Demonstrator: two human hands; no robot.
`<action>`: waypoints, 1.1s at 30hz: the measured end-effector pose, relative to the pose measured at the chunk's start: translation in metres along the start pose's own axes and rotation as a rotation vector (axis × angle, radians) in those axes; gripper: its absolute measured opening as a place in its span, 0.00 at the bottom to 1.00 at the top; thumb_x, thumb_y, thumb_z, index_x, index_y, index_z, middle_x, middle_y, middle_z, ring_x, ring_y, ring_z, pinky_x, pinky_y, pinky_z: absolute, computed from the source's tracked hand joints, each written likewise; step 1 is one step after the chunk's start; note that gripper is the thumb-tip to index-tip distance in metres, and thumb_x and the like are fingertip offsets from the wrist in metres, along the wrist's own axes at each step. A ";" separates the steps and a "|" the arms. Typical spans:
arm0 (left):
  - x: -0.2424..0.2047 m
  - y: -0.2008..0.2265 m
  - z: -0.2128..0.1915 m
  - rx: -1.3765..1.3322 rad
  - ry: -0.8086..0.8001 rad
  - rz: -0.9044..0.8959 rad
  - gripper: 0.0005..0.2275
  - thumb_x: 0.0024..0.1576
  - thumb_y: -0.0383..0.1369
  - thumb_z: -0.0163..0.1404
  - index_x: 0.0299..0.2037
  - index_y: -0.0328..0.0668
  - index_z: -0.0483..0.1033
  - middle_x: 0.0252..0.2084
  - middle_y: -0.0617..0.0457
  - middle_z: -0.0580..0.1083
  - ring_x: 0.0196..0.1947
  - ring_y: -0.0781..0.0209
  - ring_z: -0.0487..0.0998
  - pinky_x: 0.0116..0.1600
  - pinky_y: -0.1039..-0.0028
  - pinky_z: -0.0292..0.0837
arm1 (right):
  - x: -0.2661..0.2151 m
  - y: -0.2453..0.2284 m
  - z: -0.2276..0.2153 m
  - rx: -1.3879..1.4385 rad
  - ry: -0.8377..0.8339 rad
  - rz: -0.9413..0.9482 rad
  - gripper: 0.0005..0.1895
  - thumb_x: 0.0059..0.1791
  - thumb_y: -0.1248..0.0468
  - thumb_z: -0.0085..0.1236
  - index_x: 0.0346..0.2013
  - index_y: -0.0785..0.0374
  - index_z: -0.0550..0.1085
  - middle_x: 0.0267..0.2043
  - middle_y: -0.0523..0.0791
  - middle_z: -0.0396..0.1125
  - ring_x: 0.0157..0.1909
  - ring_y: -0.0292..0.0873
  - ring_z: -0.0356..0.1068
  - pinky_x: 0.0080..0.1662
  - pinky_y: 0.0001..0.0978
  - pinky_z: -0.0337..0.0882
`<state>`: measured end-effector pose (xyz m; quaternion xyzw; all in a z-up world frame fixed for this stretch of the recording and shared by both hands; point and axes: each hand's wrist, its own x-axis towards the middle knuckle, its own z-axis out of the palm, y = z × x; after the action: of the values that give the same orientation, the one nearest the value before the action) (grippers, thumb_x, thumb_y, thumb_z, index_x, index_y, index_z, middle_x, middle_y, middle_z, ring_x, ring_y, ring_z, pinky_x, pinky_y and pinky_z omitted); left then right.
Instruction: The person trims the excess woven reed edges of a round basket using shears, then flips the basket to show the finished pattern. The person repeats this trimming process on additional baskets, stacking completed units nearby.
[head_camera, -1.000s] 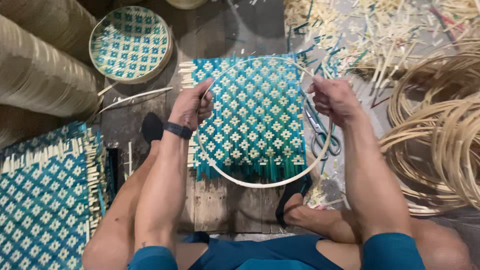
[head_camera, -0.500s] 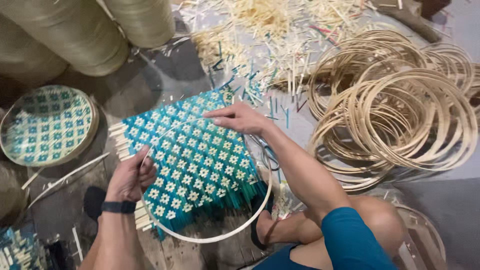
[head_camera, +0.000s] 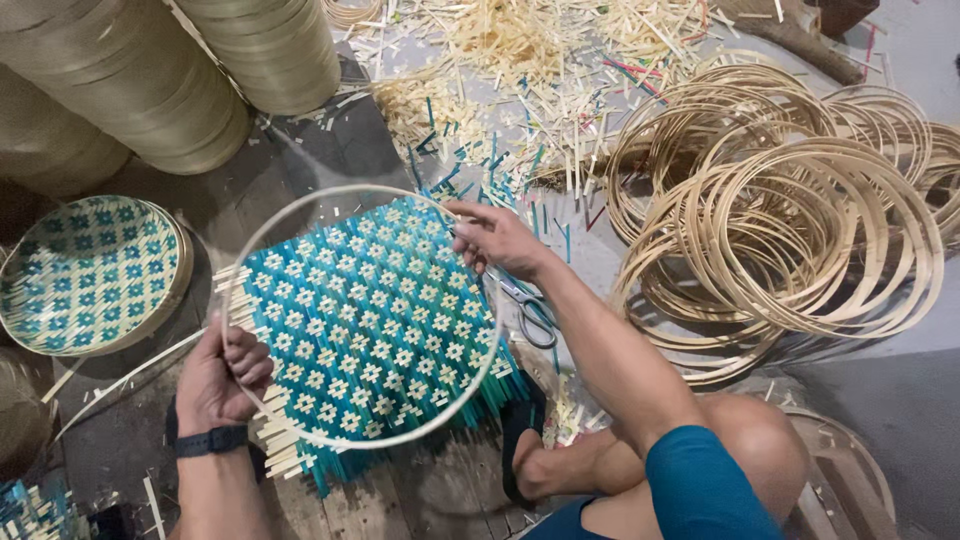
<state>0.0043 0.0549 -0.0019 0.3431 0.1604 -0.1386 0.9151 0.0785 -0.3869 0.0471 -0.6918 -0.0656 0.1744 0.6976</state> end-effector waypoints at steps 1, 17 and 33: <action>-0.002 -0.001 0.000 0.024 0.025 0.052 0.21 0.71 0.50 0.45 0.29 0.47 0.69 0.18 0.65 0.59 0.17 0.73 0.56 0.22 0.82 0.52 | 0.002 0.014 -0.002 0.039 0.014 -0.022 0.20 0.57 0.62 0.50 0.65 0.58 0.69 0.34 0.43 0.71 0.30 0.34 0.70 0.29 0.25 0.70; 0.056 -0.128 -0.133 0.076 0.415 0.345 0.19 0.64 0.35 0.52 0.66 0.50 0.69 0.33 0.57 0.74 0.28 0.66 0.72 0.32 0.73 0.71 | 0.062 0.204 0.005 0.006 0.313 0.009 0.23 0.46 0.72 0.59 0.57 0.60 0.74 0.36 0.41 0.69 0.33 0.34 0.72 0.30 0.31 0.80; 0.082 -0.138 -0.142 1.612 0.824 0.525 0.11 0.48 0.35 0.58 0.40 0.46 0.86 0.34 0.36 0.76 0.38 0.35 0.77 0.43 0.51 0.72 | 0.062 0.224 0.007 -0.905 0.356 -0.141 0.25 0.44 0.64 0.62 0.57 0.57 0.79 0.33 0.56 0.71 0.36 0.55 0.73 0.41 0.46 0.72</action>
<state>0.0002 0.0380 -0.2153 0.9200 0.2447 0.1349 0.2748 0.0993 -0.3639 -0.1833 -0.9385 -0.0610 -0.0402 0.3374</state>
